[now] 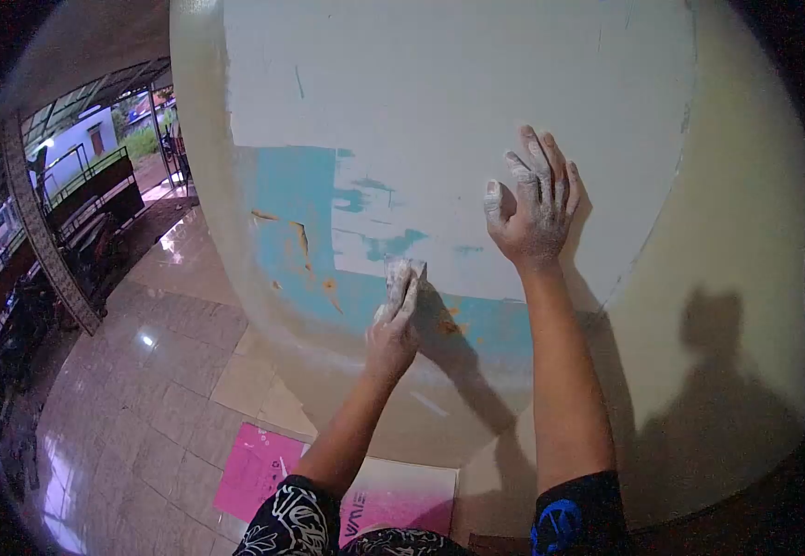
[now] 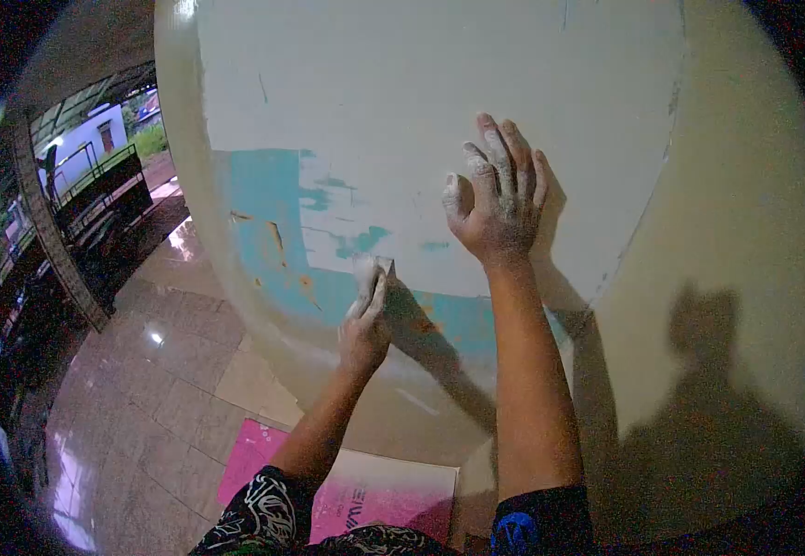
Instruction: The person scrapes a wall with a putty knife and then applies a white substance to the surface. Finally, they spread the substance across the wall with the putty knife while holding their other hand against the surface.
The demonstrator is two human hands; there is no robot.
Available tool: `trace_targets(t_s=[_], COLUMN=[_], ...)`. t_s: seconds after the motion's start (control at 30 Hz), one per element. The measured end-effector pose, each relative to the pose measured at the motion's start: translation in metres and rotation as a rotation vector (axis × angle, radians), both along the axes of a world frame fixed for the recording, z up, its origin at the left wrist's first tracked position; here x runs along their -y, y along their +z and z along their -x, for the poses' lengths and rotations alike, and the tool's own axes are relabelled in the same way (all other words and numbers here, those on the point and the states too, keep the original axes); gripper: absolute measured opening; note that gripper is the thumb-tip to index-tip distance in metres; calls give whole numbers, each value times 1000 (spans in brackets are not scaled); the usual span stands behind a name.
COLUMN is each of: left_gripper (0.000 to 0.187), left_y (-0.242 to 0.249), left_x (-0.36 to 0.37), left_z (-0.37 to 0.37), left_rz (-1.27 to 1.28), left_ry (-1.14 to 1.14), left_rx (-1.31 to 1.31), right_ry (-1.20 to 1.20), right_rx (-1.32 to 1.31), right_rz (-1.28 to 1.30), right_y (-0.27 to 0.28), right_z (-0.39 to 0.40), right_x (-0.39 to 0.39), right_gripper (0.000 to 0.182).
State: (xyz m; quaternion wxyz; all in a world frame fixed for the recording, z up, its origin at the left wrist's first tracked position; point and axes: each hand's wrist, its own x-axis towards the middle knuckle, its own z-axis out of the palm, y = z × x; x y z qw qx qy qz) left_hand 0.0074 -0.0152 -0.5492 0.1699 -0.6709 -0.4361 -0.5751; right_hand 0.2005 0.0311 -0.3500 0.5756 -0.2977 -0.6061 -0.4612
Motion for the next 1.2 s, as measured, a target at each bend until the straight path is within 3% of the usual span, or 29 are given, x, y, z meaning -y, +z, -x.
trace_targets(t_s=[0.17,0.2,0.3,0.33,0.43,0.47,0.6,0.7,0.87,0.93,1.03,1.2], left_gripper=[70,70,70,70,69,70,68,67,71,72,71,70], left_y=[-26,-15,17,15,-15,-25,11,24,-9,22,68,47], left_x=[3,-5,1,4,5,6,-3,5,-1,-6,7,3], left_z=[-2,-1,2,2,1,2,-3,-5,-4,-8,0,3], left_rz=[37,-99,-8,111,44,125,-93,46,75,-113,0,-57], left_ry=[-11,-55,-23,-1,-6,1,-31,-64,4,-3,-14,4], left_rx=[-3,-9,-31,-25,-12,-2,-24,15,-25,-44,-72,-64], right_ry=[1,7,-3,-13,-7,-7,-1,0,-16,-18,-27,-21], right_rx=[2,5,18,9,3,-6,6,14,-1,10,2,-4], right_rz=[7,4,21,11,13,26,32,-2,8,16,1,27], right_y=[0,1,1,0,0,0,1,2,2,2,0,0], right_z=[-1,0,1,1,2,3,0,0,0,0,1,1], right_x=[-1,0,1,0,1,2,2,0,-1,4,-1,0], right_gripper=[31,32,32,32,32,32,32,32,32,31,28,29])
